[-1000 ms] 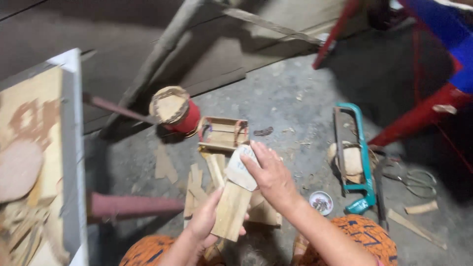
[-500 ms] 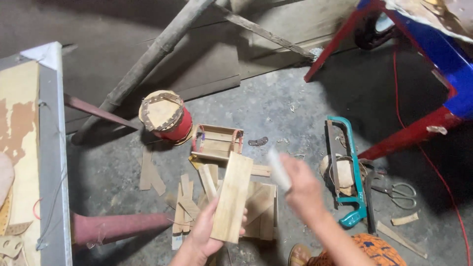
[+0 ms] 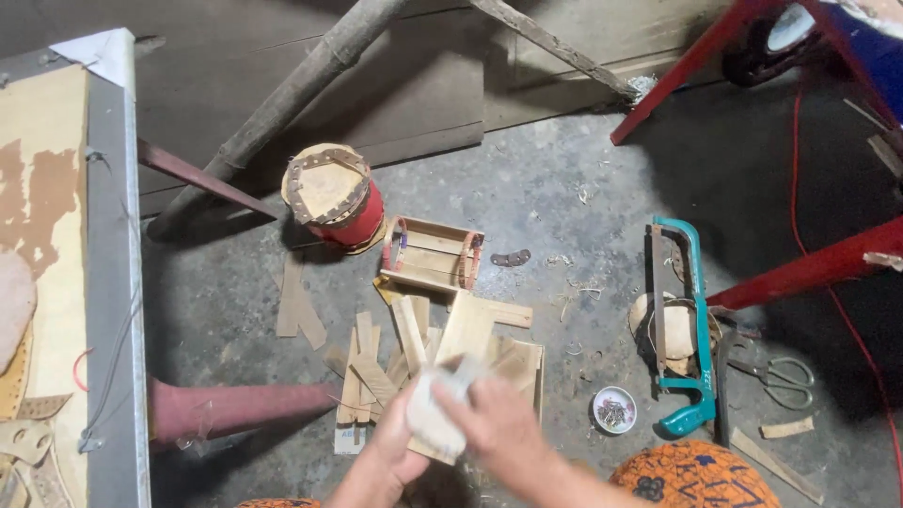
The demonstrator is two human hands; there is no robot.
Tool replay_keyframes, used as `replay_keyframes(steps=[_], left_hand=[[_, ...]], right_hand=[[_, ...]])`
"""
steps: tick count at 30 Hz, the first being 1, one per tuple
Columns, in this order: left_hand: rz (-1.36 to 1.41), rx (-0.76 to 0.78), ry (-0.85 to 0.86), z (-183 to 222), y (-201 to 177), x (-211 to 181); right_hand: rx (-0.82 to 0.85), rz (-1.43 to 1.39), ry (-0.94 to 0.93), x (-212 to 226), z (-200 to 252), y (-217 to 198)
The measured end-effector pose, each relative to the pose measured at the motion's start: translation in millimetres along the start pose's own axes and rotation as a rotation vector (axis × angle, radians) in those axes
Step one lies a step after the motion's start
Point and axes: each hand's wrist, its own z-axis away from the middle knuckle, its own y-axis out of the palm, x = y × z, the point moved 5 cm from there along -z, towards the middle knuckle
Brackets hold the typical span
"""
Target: Sanding small wooden planks by hand using sandpaper to smooth the surfaces in a workshop environment.
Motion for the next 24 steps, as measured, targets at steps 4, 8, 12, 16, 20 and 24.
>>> replay_keyframes(steps=[4, 8, 12, 16, 20, 24], left_hand=[[-0.097, 0.020, 0.009, 20.9, 19.5, -4.1], [-0.231, 0.028, -0.235, 24.6, 19.0, 12.8], [-0.200, 0.071, -0.215, 36.7, 45.1, -0.6], [-0.066, 0.065, -0.093, 29.5, 34.2, -0.1], [-0.220, -0.145, 0.012, 32.1, 41.0, -3.3], [-0.318, -0.213, -0.045, 14.3, 13.4, 10.3]], right_hand=[[0.394, -0.574, 0.905, -54.4, -13.6, -1.4], [0.153, 0.270, 0.346, -122.5, 20.7, 19.1], [0.153, 0.102, 0.496, -123.8, 14.8, 2.4], [-0.037, -0.028, 0.327, -85.7, 7.7, -26.2], [0.035, -0.468, 0.452, -24.7, 12.8, -25.2], [-0.042, -0.090, -0.076, -38.5, 14.0, -26.1]])
